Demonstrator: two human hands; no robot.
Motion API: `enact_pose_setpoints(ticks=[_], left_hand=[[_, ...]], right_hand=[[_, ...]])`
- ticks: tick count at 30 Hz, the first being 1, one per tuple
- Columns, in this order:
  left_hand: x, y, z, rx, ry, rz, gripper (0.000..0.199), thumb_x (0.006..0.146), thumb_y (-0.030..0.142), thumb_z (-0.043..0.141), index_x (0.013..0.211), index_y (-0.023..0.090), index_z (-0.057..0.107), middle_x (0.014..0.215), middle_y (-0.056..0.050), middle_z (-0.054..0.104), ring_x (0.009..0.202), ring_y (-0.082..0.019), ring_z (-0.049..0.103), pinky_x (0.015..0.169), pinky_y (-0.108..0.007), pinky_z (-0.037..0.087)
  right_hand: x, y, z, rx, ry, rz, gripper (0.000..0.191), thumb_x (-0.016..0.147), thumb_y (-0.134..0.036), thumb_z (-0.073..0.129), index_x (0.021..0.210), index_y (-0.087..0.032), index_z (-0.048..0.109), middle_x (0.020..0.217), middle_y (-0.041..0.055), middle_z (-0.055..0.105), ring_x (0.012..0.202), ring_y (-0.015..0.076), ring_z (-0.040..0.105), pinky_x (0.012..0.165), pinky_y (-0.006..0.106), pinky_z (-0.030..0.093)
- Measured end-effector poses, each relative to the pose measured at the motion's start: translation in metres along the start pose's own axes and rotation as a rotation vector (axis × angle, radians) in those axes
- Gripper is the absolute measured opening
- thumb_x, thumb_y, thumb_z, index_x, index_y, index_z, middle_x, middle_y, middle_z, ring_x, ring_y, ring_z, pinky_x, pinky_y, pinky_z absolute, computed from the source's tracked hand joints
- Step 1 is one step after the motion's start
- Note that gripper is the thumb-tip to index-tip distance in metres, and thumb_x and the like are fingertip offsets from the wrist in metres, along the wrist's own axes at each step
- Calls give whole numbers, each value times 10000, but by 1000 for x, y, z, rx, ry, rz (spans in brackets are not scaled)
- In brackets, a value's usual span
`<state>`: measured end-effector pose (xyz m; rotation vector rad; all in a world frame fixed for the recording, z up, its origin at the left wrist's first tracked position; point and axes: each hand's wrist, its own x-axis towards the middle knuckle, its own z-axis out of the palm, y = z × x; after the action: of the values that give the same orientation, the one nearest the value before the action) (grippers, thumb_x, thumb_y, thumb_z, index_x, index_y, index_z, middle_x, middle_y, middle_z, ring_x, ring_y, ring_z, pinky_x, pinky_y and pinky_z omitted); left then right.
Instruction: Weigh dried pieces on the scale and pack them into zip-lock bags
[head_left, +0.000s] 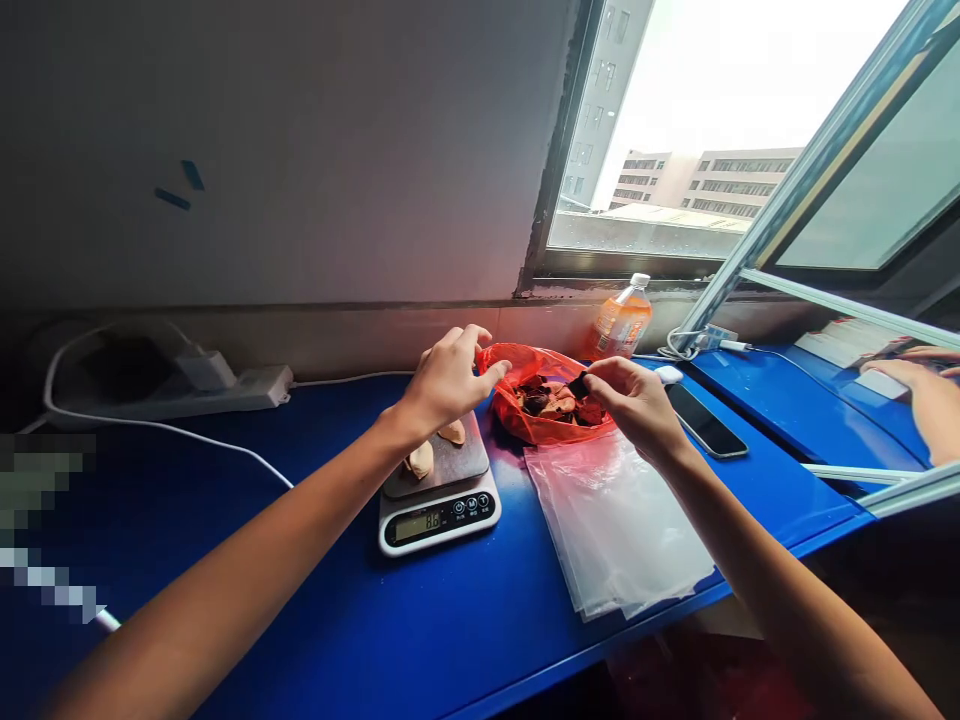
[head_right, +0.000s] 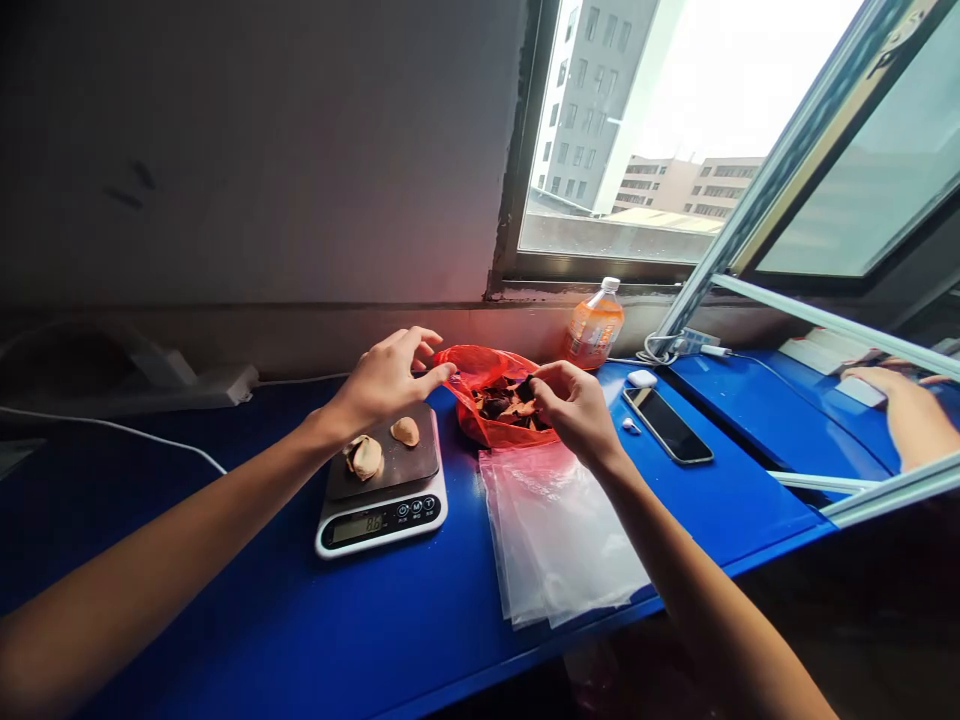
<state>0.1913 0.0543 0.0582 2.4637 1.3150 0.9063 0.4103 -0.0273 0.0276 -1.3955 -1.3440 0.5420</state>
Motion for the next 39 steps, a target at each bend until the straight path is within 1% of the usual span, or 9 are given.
enact_pose_setpoints(ticks=[5, 8, 12, 15, 19, 25, 28, 33, 39], left_hand=[[18, -5, 18, 187, -80, 7, 543, 806, 391, 594, 1280, 161, 461, 1128, -124, 606, 1003, -267, 618, 889, -370, 464], [28, -15, 20, 169, -125, -88, 437, 804, 338, 573, 1214, 193, 521, 998, -88, 663, 914, -268, 645, 825, -374, 471], [38, -18, 14, -92, -190, -153, 227, 785, 259, 556, 992, 194, 621, 851, -41, 680, 788, -202, 639, 727, -309, 473], [37, -12, 6, -306, -154, -86, 335, 785, 266, 568, 1111, 189, 574, 834, -25, 654, 767, -176, 620, 699, -287, 473], [30, -2, -3, -366, -189, -2, 341, 801, 277, 576, 1132, 200, 576, 878, -25, 648, 812, -172, 615, 724, -290, 474], [25, -1, -6, -414, -216, 36, 301, 819, 263, 564, 1114, 209, 583, 962, -32, 668, 896, -180, 628, 759, -291, 490], [24, -2, -7, -459, -234, 36, 282, 819, 266, 564, 1094, 205, 579, 958, -34, 676, 878, -179, 646, 779, -301, 509], [18, 4, -13, -435, -254, 35, 256, 826, 245, 547, 1078, 224, 592, 941, -6, 682, 780, -146, 651, 697, -252, 526], [11, 13, -17, -428, -306, 56, 228, 854, 275, 557, 1072, 238, 613, 954, 5, 690, 715, -119, 652, 669, -213, 536]], right_hand=[[3, 13, 1, 10, -117, 18, 293, 777, -358, 609, 980, -148, 632, 836, 57, 661, 722, 155, 606, 635, 273, 482], [8, 17, 6, 9, -170, -46, 205, 776, -296, 586, 913, -159, 651, 915, 65, 670, 828, 170, 626, 735, 287, 498], [27, 25, 7, -89, -285, -104, 134, 782, -253, 557, 845, -172, 643, 906, 54, 666, 783, 162, 616, 686, 275, 486], [48, 30, 8, -234, -398, -169, 103, 783, -219, 555, 822, -172, 639, 836, 30, 655, 731, 146, 588, 637, 256, 445], [71, 28, 18, -336, -498, -241, 88, 787, -146, 526, 786, -163, 612, 774, 9, 631, 685, 125, 552, 609, 237, 402], [72, 14, 37, -486, -933, -424, 82, 796, -105, 514, 751, -156, 558, 772, -2, 601, 651, 99, 480, 573, 220, 336], [64, 10, 35, -709, -898, -526, 104, 845, -186, 530, 757, -155, 575, 841, 26, 629, 713, 126, 510, 640, 259, 345], [62, 9, 12, -938, -786, -621, 163, 875, -293, 544, 813, -168, 628, 879, 59, 664, 797, 180, 569, 729, 308, 371], [55, 2, 5, -1153, -565, -531, 165, 874, -192, 502, 934, -143, 648, 958, 128, 660, 960, 262, 560, 851, 377, 361]])
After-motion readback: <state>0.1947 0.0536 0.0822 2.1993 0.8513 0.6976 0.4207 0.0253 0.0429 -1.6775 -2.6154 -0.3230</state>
